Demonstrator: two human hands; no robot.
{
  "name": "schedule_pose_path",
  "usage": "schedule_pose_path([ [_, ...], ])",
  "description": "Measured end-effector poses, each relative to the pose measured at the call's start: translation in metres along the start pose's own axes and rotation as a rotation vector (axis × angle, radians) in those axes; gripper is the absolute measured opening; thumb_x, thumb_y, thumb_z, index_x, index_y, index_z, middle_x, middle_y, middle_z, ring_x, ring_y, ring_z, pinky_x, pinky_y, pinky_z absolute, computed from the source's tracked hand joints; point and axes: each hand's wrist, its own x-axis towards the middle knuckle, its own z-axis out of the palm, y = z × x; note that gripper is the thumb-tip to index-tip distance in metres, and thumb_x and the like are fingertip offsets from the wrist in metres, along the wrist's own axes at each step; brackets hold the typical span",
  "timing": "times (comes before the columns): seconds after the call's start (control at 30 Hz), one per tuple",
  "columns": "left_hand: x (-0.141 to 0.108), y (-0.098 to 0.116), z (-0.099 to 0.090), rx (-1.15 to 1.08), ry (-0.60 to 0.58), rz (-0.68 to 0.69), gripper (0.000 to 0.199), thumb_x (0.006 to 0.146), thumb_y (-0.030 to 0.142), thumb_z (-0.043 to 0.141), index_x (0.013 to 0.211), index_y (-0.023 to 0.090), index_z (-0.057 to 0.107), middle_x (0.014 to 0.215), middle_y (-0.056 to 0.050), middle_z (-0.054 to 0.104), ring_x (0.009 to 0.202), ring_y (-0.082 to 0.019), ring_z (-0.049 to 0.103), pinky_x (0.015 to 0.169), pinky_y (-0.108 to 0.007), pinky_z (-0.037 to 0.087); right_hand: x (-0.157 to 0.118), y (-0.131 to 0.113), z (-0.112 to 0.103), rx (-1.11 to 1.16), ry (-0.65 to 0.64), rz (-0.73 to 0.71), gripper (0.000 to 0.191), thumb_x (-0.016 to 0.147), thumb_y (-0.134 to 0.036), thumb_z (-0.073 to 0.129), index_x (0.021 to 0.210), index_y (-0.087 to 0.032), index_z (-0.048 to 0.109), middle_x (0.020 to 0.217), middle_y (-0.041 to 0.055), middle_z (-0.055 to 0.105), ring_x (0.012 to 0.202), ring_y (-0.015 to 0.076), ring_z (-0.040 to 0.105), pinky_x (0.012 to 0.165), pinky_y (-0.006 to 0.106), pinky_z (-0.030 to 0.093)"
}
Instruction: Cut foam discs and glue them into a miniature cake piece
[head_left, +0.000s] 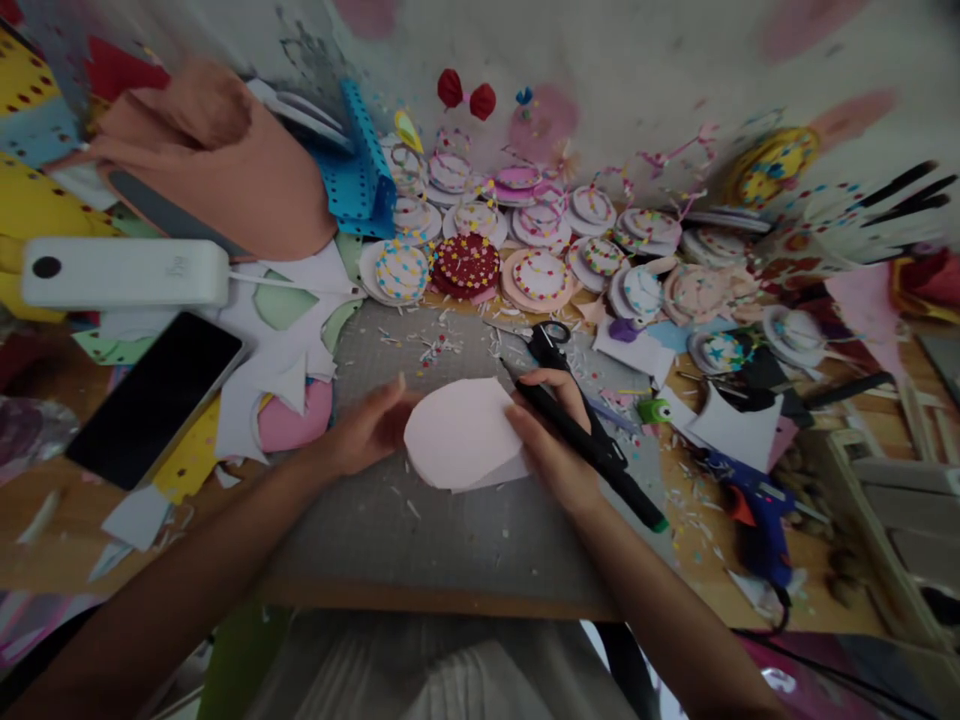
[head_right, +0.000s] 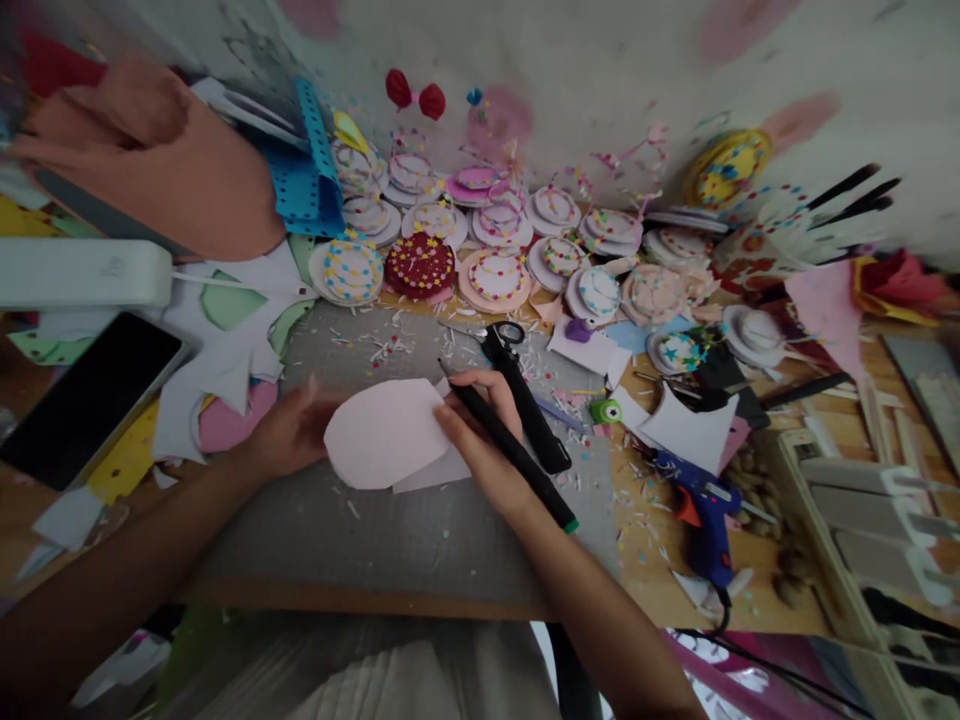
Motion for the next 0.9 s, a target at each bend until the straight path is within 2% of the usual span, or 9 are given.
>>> schedule_pose_path([
  [0.1, -0.002, -0.004, -0.002, 0.036, -0.075, -0.037, 0.049, 0.067, 0.063, 0.074, 0.076, 0.015, 0.071, 0.066, -0.004, 0.069, 0.060, -0.016, 0.063, 0.051, -0.023, 0.048, -0.002, 0.000, 0.001, -0.070, -0.016, -0.006, 0.022, 0.085, -0.032, 0.070, 0.102, -0.028, 0.058, 0.074, -0.0037, 0.059, 0.053, 0.0104, 0.051, 0.043, 0.021, 0.039],
  [0.17, -0.003, -0.005, -0.002, 0.039, -0.094, -0.051, 0.042, 0.071, 0.055, 0.075, 0.076, 0.013, 0.070, 0.063, -0.003, 0.068, 0.053, -0.013, 0.059, 0.047, -0.021, 0.047, -0.004, -0.001, 0.002, -0.040, -0.094, 0.064, 0.020, 0.090, -0.036, 0.064, 0.105, -0.029, 0.053, 0.064, -0.0061, 0.057, 0.041, 0.0092, 0.047, 0.034, 0.019, 0.033],
  [0.27, -0.004, -0.005, 0.001, 0.019, -0.123, -0.074, 0.043, 0.073, 0.054, 0.073, 0.073, 0.012, 0.067, 0.056, -0.001, 0.063, 0.044, -0.011, 0.055, 0.040, -0.020, 0.045, -0.007, -0.003, 0.004, 0.034, -0.168, 0.162, 0.018, 0.094, -0.041, 0.057, 0.102, -0.029, 0.047, 0.047, -0.0106, 0.051, 0.030, 0.0103, 0.044, 0.026, 0.016, 0.028],
  [0.43, -0.005, 0.000, 0.005, 0.023, -0.188, -0.112, 0.041, 0.073, 0.052, 0.074, 0.070, 0.012, 0.066, 0.053, -0.001, 0.062, 0.042, -0.010, 0.053, 0.037, -0.018, 0.044, -0.011, -0.002, 0.006, 0.008, -0.142, 0.169, 0.024, 0.088, -0.043, 0.065, 0.092, -0.027, 0.047, 0.057, -0.0089, 0.049, 0.033, 0.0066, 0.042, 0.026, 0.015, 0.029],
  [0.63, -0.007, 0.007, 0.010, 0.026, -0.335, -0.109, 0.042, 0.074, 0.055, 0.073, 0.075, 0.014, 0.066, 0.059, 0.000, 0.064, 0.046, -0.009, 0.055, 0.042, -0.017, 0.045, -0.016, 0.003, 0.000, 0.069, -0.153, 0.077, 0.019, 0.091, -0.036, 0.062, 0.092, -0.028, 0.045, 0.068, -0.0070, 0.043, 0.044, 0.0063, 0.037, 0.034, 0.015, 0.029],
  [0.9, -0.009, 0.008, 0.011, 0.090, -0.405, -0.121, 0.044, 0.075, 0.059, 0.070, 0.078, 0.015, 0.067, 0.061, -0.002, 0.066, 0.047, -0.010, 0.057, 0.044, -0.018, 0.044, -0.018, 0.000, -0.001, 0.187, -0.192, 0.136, 0.024, 0.089, -0.038, 0.064, 0.090, -0.028, 0.042, 0.065, -0.0079, 0.043, 0.041, 0.0071, 0.035, 0.033, 0.016, 0.028],
])
